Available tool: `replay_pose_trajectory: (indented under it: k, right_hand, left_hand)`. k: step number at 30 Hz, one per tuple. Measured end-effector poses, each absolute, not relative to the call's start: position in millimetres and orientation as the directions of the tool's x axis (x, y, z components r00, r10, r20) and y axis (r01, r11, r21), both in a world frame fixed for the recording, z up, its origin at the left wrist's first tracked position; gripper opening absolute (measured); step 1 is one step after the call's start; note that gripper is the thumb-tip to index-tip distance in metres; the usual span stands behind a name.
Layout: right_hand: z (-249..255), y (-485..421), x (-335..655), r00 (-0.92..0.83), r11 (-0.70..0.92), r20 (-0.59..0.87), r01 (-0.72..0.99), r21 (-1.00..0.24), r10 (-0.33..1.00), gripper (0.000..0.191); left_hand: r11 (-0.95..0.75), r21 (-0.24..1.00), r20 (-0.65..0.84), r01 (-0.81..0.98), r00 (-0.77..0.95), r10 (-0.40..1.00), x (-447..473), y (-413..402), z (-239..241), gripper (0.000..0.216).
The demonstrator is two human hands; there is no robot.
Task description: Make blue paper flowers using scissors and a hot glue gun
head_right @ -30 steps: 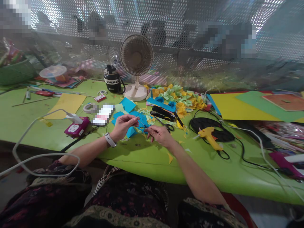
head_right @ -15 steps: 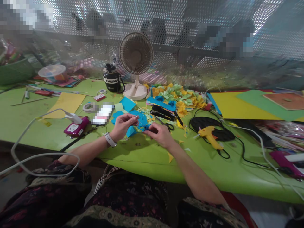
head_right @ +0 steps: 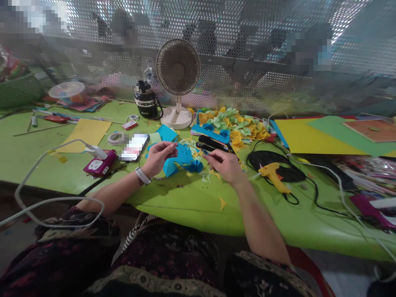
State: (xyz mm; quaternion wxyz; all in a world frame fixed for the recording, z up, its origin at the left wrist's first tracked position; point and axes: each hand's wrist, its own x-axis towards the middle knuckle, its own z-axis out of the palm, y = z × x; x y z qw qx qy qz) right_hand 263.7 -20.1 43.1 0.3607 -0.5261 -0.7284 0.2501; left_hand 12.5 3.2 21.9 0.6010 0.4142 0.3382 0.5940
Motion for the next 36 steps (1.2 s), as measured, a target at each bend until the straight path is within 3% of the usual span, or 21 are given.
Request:
replay_pose_trajectory:
  k: [3, 6, 14, 16, 18, 22, 25, 30, 36]
  right_hand:
    - [51, -10, 290, -0.155, 0.232, 0.188, 0.820, -0.524, 0.970, 0.043]
    - [53, -4, 305, -0.157, 0.157, 0.027, 0.932, -0.326, 0.987, 0.033]
    - [44, 4, 313, -0.018, 0.012, -0.044, 0.989, -0.147, 0.999, 0.018]
    - [43, 5, 311, -0.013, 0.013, 0.005, 0.990, -0.144, 1.000, 0.015]
    - [43, 3, 304, -0.054, 0.081, 0.143, 0.978, -0.190, 0.988, 0.015]
    - [43, -12, 273, -0.261, 0.429, 0.386, 0.779, -0.457, 0.885, 0.020]
    - [41, -27, 249, -0.380, 0.550, 0.399, 0.606, -0.575, 0.835, 0.027]
    - [35, -38, 235, -0.477, 0.621, 0.399, 0.565, -0.543, 0.783, 0.034]
    - [32, -38, 234, -0.471, 0.637, 0.431, 0.597, -0.488, 0.770, 0.019]
  left_hand:
    - [-0.049, 0.918, 0.106, -0.393, 0.125, 0.987, 13, 1, 22, 0.043]
    - [-0.057, 0.936, 0.129, -0.346, 0.187, 0.974, 14, -2, 22, 0.040]
    - [-0.075, 0.964, 0.157, -0.256, 0.318, 0.935, 14, -2, 12, 0.033]
    - [-0.095, 0.969, 0.173, -0.227, 0.354, 0.919, 13, -3, 10, 0.032]
    - [-0.122, 0.974, 0.188, -0.191, 0.380, 0.906, 14, -4, 8, 0.032]
    - [-0.196, 0.973, 0.227, -0.117, 0.400, 0.888, 13, -6, 8, 0.031]
    - [-0.315, 0.949, 0.288, -0.006, 0.426, 0.858, 12, -7, 8, 0.026]
    - [-0.490, 0.865, 0.393, 0.112, 0.456, 0.799, 9, -8, 7, 0.019]
    - [-0.598, 0.785, 0.453, 0.163, 0.506, 0.734, 8, -9, 6, 0.018]
